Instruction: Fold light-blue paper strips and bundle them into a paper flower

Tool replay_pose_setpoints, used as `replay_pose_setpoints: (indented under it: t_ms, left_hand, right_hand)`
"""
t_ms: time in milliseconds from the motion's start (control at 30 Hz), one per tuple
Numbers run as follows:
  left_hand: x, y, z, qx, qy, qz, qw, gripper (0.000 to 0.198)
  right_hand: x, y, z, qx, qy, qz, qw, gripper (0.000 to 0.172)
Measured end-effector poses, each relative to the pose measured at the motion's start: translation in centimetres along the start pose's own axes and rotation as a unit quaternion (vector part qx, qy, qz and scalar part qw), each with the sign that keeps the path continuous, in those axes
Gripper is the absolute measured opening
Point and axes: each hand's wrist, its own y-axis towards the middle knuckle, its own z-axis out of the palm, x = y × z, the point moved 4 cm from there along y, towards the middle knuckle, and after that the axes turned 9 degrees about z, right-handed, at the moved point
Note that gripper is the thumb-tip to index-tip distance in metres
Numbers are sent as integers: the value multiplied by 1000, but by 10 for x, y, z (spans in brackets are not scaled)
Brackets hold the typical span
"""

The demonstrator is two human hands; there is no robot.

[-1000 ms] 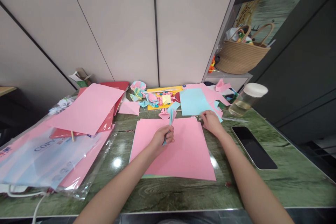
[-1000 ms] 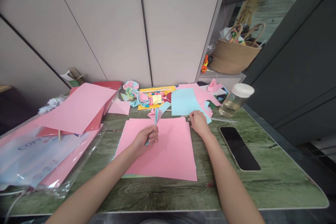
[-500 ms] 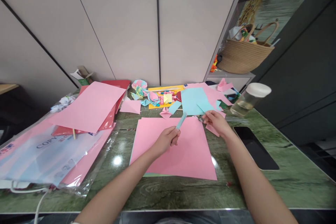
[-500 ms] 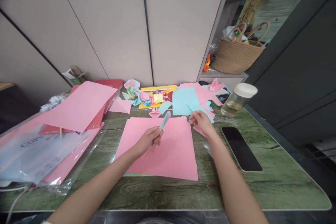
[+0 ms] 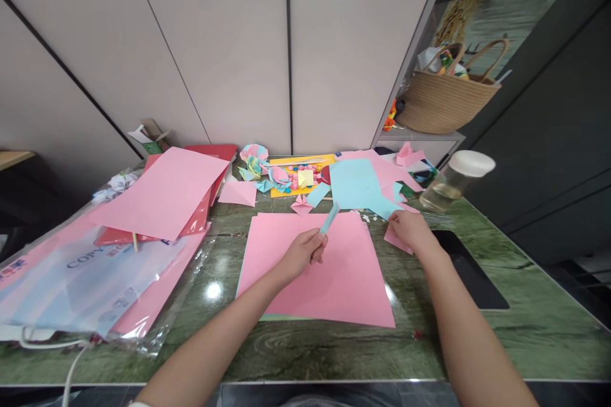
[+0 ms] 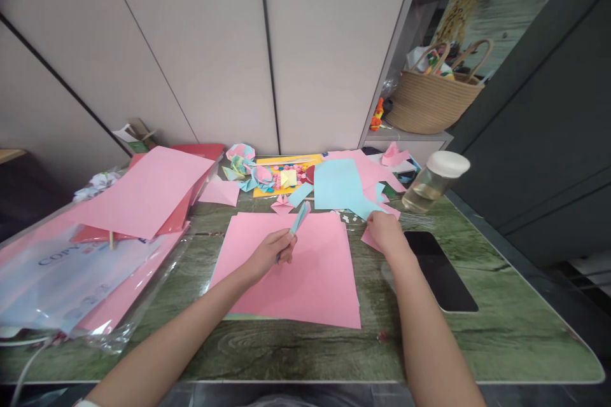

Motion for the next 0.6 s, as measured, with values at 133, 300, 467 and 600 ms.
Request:
replay_pose_setpoints:
  t_ms: [133,300,467,600]
  left_hand:
    - [-2,0,1,-3,-4,-1,1000,30]
    - [-3,0,2,-3,-7,-1,1000,29]
    - [0,0,1,-2,-11,4,1000,29]
    - [0,1,1,0,-13,10,1000,29]
  right_hand:
    - [16,-8,4,53,72,-53,995,16]
    - [28,-13,13,39,171,-50,983,12]
    - [30,-9,21,71,283,-34,956,25]
    - [30,-7,26,118,381,-15,917,35]
